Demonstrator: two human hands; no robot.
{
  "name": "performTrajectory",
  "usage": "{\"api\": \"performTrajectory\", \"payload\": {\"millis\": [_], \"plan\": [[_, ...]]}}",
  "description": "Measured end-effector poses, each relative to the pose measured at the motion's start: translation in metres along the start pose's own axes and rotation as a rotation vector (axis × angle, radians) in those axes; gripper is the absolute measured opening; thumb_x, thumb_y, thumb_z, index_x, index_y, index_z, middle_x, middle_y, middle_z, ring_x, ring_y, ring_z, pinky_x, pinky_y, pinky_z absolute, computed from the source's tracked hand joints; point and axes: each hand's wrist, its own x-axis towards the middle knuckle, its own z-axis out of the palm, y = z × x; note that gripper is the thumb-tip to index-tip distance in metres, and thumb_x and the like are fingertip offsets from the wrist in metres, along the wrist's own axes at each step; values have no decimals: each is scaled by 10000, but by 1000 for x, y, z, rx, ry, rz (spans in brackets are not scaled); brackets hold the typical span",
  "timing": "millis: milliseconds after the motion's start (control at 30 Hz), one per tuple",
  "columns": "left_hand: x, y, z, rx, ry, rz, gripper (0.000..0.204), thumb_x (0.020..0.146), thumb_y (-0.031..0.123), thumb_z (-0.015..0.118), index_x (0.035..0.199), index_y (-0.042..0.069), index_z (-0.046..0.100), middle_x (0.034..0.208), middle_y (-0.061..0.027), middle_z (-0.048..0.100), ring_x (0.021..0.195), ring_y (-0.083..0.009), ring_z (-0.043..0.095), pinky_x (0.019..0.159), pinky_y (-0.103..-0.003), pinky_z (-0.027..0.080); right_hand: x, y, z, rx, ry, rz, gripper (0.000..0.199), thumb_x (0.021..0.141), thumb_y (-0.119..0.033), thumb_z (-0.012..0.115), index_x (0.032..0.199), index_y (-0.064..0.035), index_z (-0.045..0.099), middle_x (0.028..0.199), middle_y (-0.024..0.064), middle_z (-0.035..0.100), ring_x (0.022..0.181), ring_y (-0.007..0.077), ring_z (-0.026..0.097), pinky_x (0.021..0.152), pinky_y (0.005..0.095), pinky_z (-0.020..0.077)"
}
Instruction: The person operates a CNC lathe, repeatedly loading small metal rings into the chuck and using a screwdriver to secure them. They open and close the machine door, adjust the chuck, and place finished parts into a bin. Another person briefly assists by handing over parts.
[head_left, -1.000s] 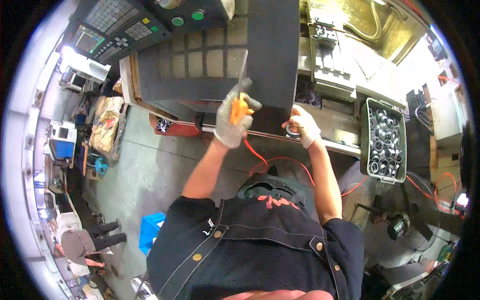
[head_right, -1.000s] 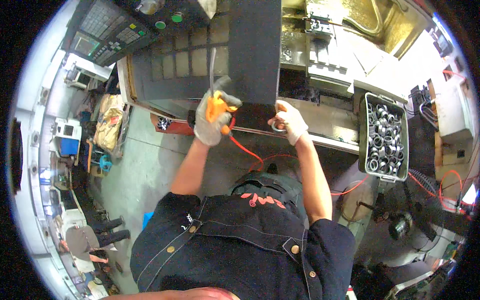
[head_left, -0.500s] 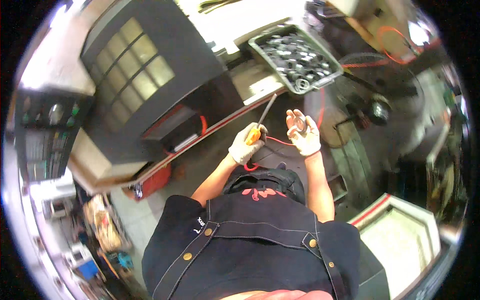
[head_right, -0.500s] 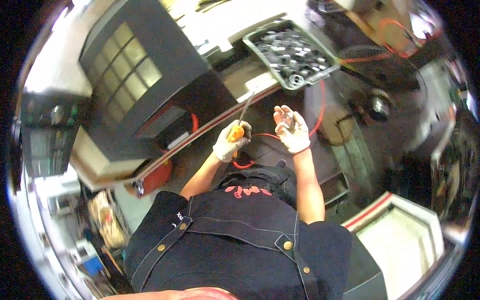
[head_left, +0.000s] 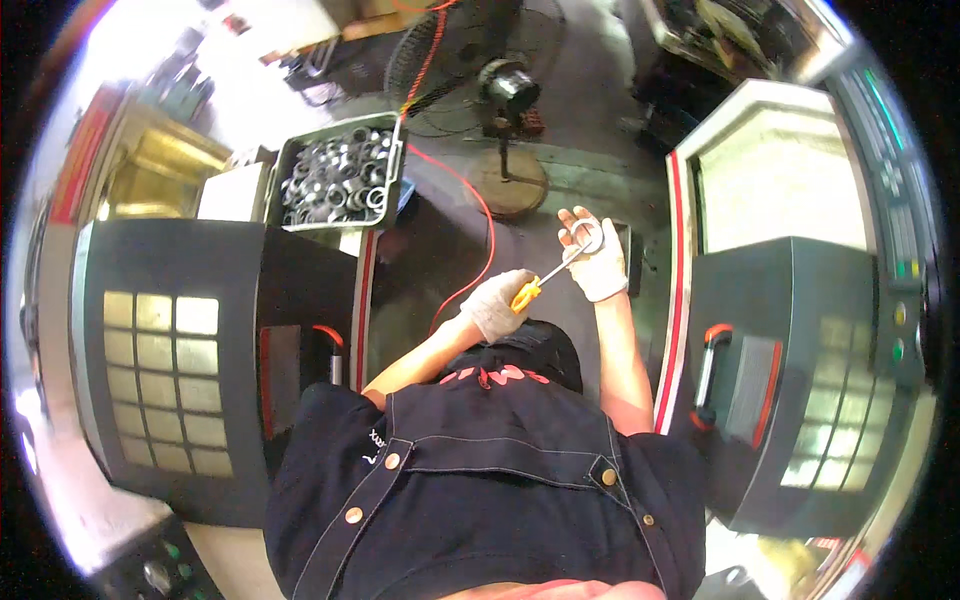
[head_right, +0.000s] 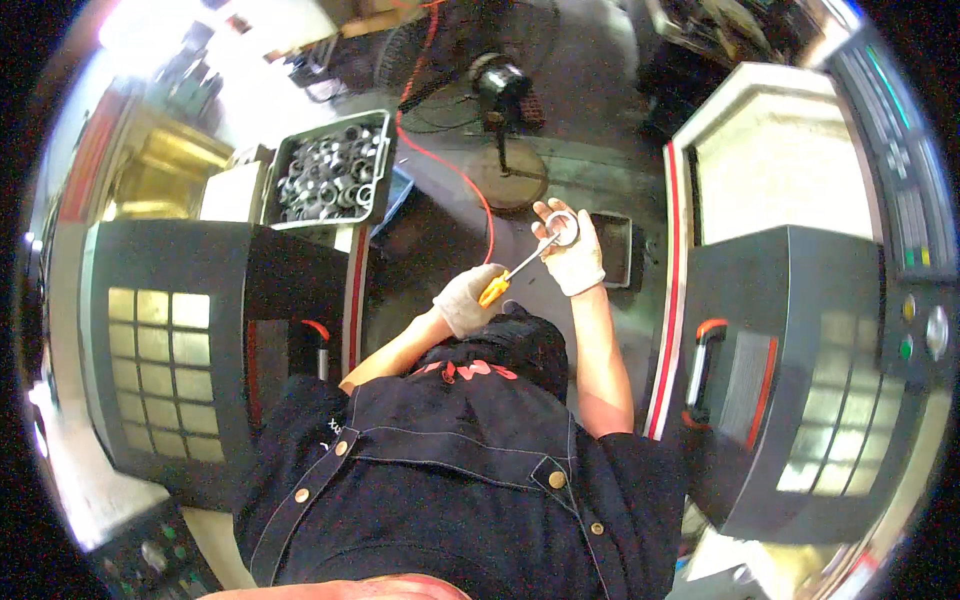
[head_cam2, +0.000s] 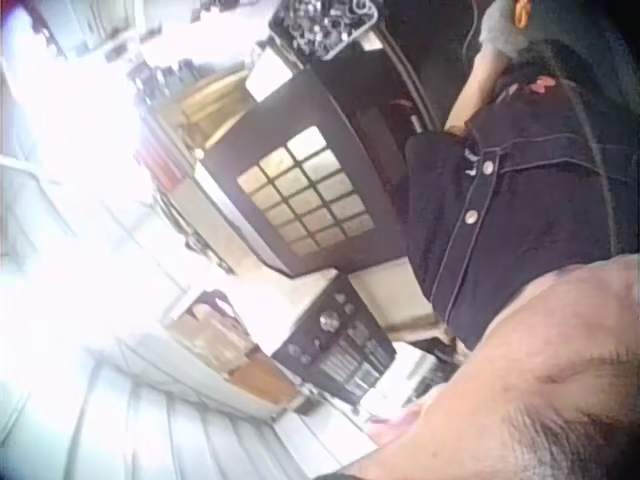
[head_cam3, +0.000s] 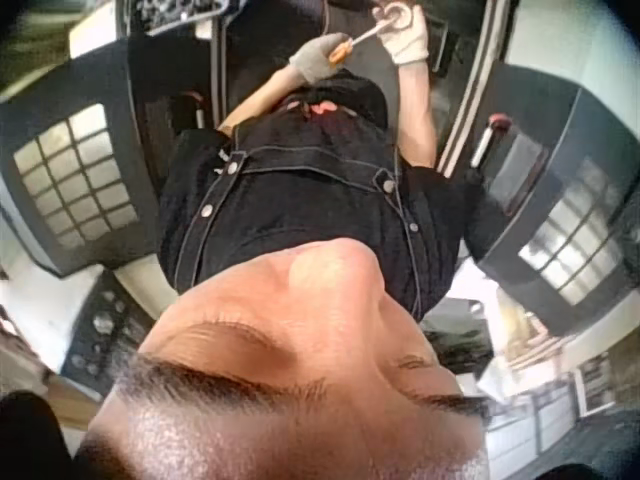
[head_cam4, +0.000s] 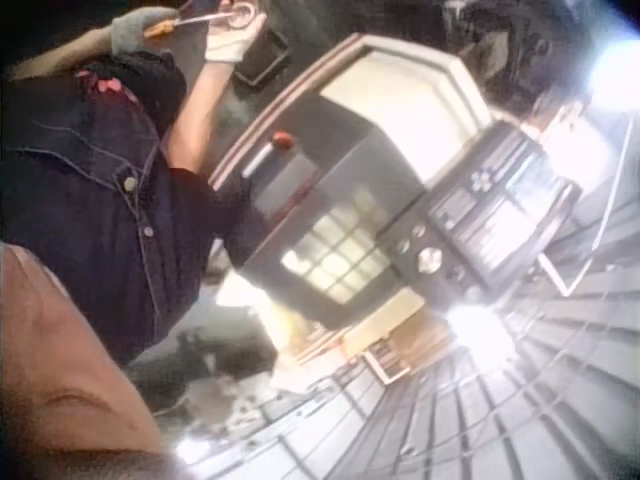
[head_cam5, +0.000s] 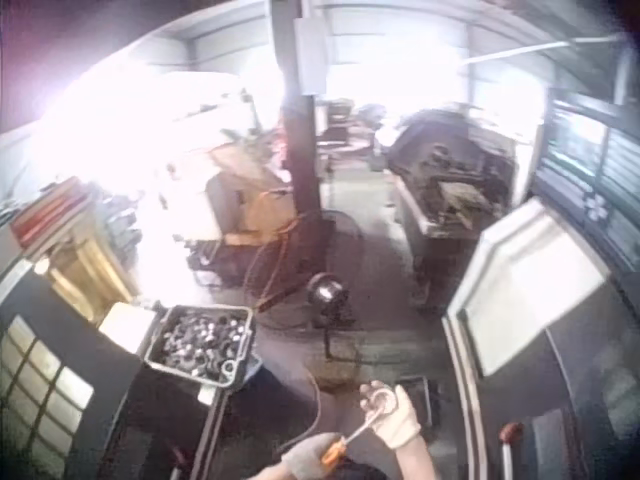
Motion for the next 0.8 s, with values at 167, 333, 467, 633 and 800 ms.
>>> {"api": "performTrajectory", "payload": {"millis": [167,333,467,633,800], "plan": [[-24,-3,23,-23,24,188,404,686,174,689,1022,51,502,861,-156,555,814,-341,554,702,-388,452,-28,35,-46,-357,145,-262,280,867,-236,517,1085,-62,521,956,107,609,826,210,609,491,216,449],[-38,3,51,-18,-69,85,510,637,247,752,1032,47,499,891,-167,553,838,-364,541,715,-401,442,-53,91,-66,-1659,584,-380,322,727,-348,620,958,-131,561,831,109,599,786,264,589,719,350,458],[-54,-15,82,-194,-79,57,444,669,238,724,1007,52,504,902,-176,570,834,-358,551,717,-394,451,-91,96,-61,-1806,854,-178,242,756,-303,573,899,-109,569,849,144,608,790,305,574,705,389,443],[-73,1,104,11,-251,174,330,719,188,634,997,60,509,850,-177,596,810,-379,567,690,-429,455,-133,106,-99,-1494,1200,95,365,771,-365,443,878,-63,618,946,189,613,921,376,570,795,439,421],[-88,11,140,240,-492,339,320,705,195,601,981,60,512,855,-192,597,817,-387,566,692,-460,456,-162,141,-206,-1158,1295,115,448,727,-405,450,952,-68,641,987,166,622,914,322,604,784,398,460]]}}
